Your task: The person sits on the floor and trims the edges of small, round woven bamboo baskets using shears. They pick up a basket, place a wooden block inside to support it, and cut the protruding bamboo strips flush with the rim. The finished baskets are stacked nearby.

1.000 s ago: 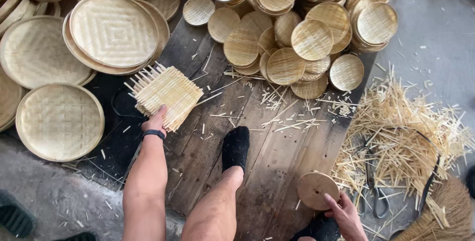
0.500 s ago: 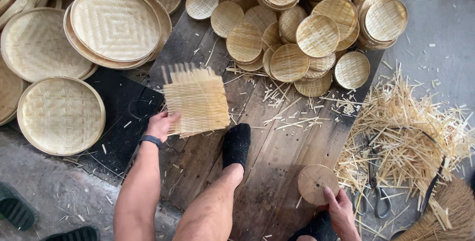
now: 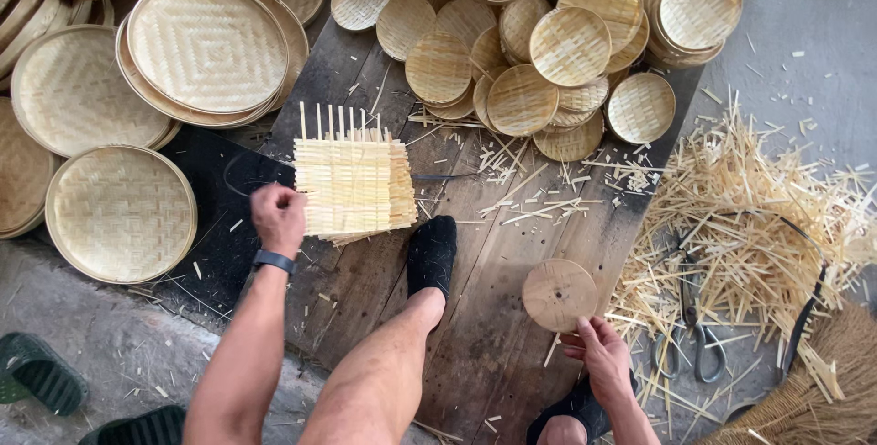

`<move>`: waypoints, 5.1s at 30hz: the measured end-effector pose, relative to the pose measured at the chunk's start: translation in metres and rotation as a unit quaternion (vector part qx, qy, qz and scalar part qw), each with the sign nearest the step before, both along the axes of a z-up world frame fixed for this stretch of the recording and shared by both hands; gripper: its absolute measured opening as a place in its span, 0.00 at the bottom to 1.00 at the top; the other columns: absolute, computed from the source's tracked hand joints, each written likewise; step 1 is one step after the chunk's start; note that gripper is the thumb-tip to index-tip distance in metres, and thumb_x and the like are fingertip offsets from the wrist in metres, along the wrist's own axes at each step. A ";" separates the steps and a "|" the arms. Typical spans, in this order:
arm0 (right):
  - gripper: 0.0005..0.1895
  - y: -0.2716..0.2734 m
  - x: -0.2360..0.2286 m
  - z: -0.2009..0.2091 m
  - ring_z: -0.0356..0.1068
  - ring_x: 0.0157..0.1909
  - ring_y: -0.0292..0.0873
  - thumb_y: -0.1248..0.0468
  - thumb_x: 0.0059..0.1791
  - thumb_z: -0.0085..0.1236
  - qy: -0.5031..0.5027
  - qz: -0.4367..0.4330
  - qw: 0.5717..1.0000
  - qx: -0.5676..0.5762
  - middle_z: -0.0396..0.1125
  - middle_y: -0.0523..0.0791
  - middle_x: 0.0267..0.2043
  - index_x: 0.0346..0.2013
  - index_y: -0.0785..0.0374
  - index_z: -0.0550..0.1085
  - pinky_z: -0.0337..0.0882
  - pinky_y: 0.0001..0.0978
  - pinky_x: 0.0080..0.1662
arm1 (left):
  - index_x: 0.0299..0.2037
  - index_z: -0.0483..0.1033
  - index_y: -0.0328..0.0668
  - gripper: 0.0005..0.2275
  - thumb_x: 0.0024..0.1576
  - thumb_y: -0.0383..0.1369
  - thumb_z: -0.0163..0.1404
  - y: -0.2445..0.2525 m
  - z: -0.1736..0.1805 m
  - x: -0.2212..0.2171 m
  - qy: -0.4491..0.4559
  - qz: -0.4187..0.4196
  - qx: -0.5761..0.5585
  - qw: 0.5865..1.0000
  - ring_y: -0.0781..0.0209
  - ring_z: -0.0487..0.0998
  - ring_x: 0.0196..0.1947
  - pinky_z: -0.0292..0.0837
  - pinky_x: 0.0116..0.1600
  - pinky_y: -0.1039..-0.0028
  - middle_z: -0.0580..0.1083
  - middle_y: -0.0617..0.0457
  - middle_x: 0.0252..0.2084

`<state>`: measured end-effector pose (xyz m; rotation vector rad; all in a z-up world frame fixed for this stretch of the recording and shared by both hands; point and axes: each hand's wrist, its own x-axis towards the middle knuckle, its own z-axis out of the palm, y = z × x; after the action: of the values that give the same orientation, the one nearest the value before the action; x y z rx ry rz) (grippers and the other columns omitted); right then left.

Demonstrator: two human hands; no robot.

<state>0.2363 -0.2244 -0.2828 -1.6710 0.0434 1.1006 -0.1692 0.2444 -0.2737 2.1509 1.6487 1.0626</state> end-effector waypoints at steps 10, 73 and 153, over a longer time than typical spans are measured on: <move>0.18 -0.043 0.010 -0.006 0.73 0.37 0.42 0.56 0.56 0.53 -0.057 -0.080 0.994 0.052 0.72 0.49 0.39 0.51 0.68 0.75 0.72 0.32 0.38 | 0.65 0.65 0.39 0.25 0.58 0.24 0.60 -0.014 0.223 0.098 -0.266 -0.206 -0.335 0.880 0.68 0.75 0.34 0.70 0.36 0.77 0.76 0.51 0.39; 0.05 -0.193 0.077 0.135 0.75 0.37 0.42 0.67 0.51 0.53 -0.207 -0.029 0.976 -0.065 0.74 0.45 0.35 0.36 0.60 0.77 0.79 0.34 0.44 | 0.57 0.75 0.41 0.16 0.61 0.35 0.54 -0.339 0.165 0.360 -0.129 -0.598 -0.007 0.791 0.46 0.78 0.56 0.73 0.62 0.61 0.77 0.43 0.55; 0.10 0.044 0.043 0.074 0.77 0.34 0.39 0.63 0.45 0.66 -0.303 0.120 0.925 -0.195 0.78 0.48 0.36 0.39 0.63 0.82 0.78 0.31 0.42 | 0.37 0.86 0.41 0.07 0.50 0.31 0.62 -0.254 0.013 0.290 -0.064 -0.224 -0.356 0.905 0.59 0.84 0.30 0.77 0.39 0.69 0.82 0.48 0.31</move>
<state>0.2795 -0.1803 -0.2087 -2.3688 -0.3717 0.7298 0.1213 -0.0100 -0.2608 1.7698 1.1365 0.3619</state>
